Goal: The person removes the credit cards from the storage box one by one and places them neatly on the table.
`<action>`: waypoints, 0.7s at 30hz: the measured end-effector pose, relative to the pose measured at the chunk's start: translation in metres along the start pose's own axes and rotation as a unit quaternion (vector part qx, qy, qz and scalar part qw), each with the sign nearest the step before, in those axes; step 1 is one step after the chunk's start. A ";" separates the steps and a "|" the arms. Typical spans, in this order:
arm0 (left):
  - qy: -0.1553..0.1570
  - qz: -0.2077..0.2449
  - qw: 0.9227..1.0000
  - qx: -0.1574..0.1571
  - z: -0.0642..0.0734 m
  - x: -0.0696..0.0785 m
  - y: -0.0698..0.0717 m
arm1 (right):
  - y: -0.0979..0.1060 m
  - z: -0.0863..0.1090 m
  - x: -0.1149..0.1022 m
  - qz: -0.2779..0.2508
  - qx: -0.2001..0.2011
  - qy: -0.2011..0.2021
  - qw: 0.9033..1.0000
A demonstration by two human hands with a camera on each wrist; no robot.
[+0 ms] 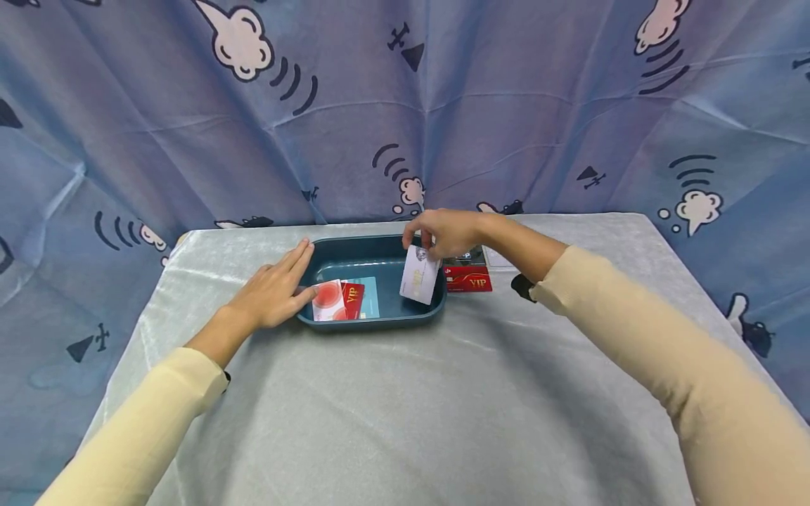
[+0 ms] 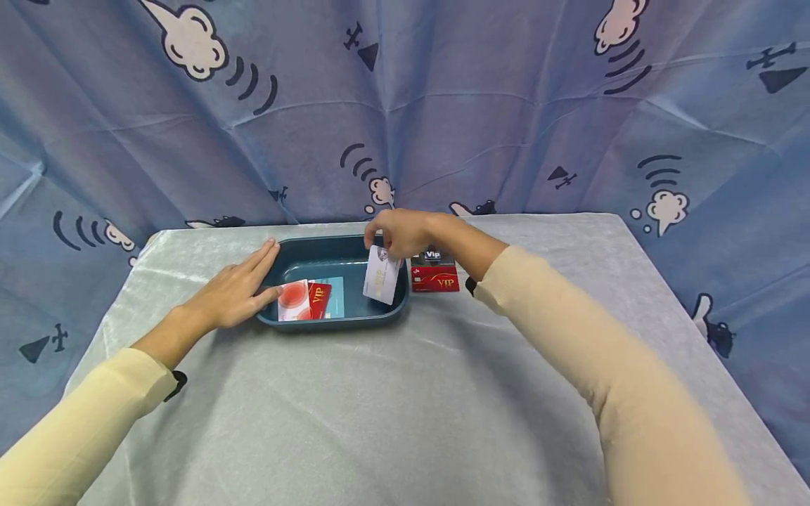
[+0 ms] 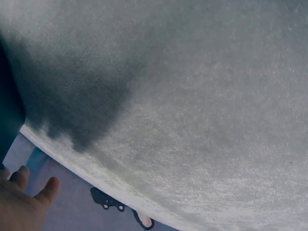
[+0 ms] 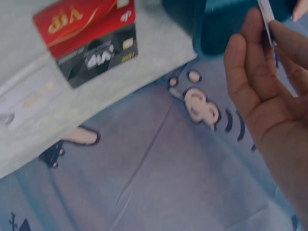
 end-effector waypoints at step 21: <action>-0.001 -0.006 1.000 -0.009 0.002 0.001 0.003 | 0.035 0.065 0.061 -0.066 0.140 -0.052 0.987</action>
Point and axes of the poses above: each hand's wrist, its own z-axis away from the middle knuckle, its own y-axis out of the back of the hand, x = y × z, the point moved 3 cm from there along -z, towards the middle knuckle, and after that the axes turned 10 degrees about y, right-handed, at the moved point
